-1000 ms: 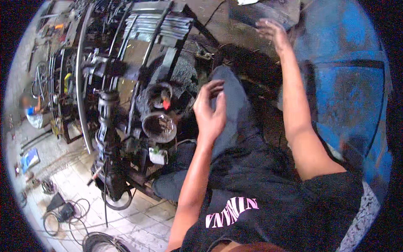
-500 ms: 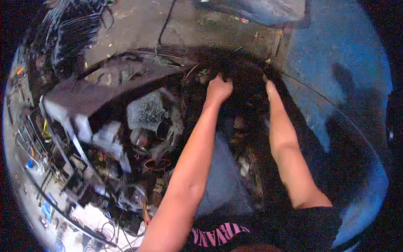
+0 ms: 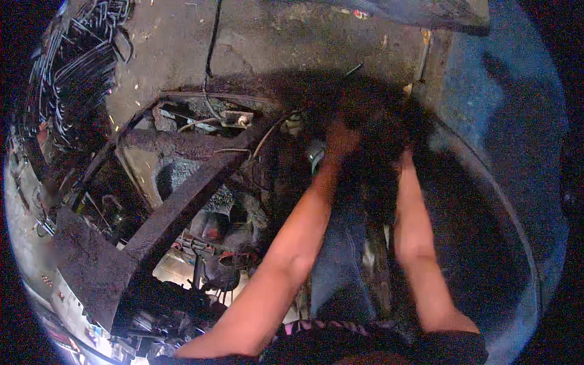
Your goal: Marking metal rods with a white marker while using a manual bending or fabrication machine.
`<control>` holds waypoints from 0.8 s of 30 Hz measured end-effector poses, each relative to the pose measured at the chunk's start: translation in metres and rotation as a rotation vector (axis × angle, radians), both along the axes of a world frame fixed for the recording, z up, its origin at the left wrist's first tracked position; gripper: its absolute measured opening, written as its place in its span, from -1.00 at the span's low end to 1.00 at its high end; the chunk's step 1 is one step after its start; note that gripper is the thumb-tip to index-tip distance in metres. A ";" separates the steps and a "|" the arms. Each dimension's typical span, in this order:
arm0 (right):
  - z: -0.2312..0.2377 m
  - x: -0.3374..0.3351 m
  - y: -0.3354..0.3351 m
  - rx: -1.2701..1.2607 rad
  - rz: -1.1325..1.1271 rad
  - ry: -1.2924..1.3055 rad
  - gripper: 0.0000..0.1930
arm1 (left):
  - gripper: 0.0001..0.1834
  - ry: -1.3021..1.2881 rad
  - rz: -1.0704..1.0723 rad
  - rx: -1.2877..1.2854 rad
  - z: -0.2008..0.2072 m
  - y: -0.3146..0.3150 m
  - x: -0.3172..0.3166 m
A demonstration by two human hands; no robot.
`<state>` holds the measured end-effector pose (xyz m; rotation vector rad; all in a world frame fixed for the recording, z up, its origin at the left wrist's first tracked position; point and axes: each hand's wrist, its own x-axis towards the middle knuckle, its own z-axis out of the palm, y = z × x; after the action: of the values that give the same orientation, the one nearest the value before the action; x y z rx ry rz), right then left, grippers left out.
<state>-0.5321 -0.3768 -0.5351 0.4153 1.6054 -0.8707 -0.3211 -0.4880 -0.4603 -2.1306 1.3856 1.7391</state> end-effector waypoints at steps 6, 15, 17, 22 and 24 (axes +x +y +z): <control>0.110 0.041 -0.042 -0.121 -0.189 -0.127 -0.56 | -0.45 0.222 0.258 -0.152 0.089 -0.004 0.028; 0.211 0.178 -0.230 -0.791 0.277 -0.259 -0.56 | -0.36 -0.161 0.563 -0.612 0.262 -0.150 0.119; 0.209 0.228 -0.274 -0.937 0.520 0.001 -0.55 | -0.29 -0.394 0.426 -0.767 0.286 -0.193 0.140; 0.170 0.307 -0.359 -0.662 0.438 -0.399 -0.61 | -0.18 -0.608 0.261 -0.796 0.284 -0.238 0.155; 0.161 0.320 -0.359 -1.012 0.886 0.186 -0.62 | -0.24 -0.550 0.291 -0.704 0.282 -0.212 0.145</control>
<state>-0.2121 -0.7357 -0.3737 -1.0351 1.1098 -0.8832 -0.1764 -0.6996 -0.1785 -2.9608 1.7185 0.6059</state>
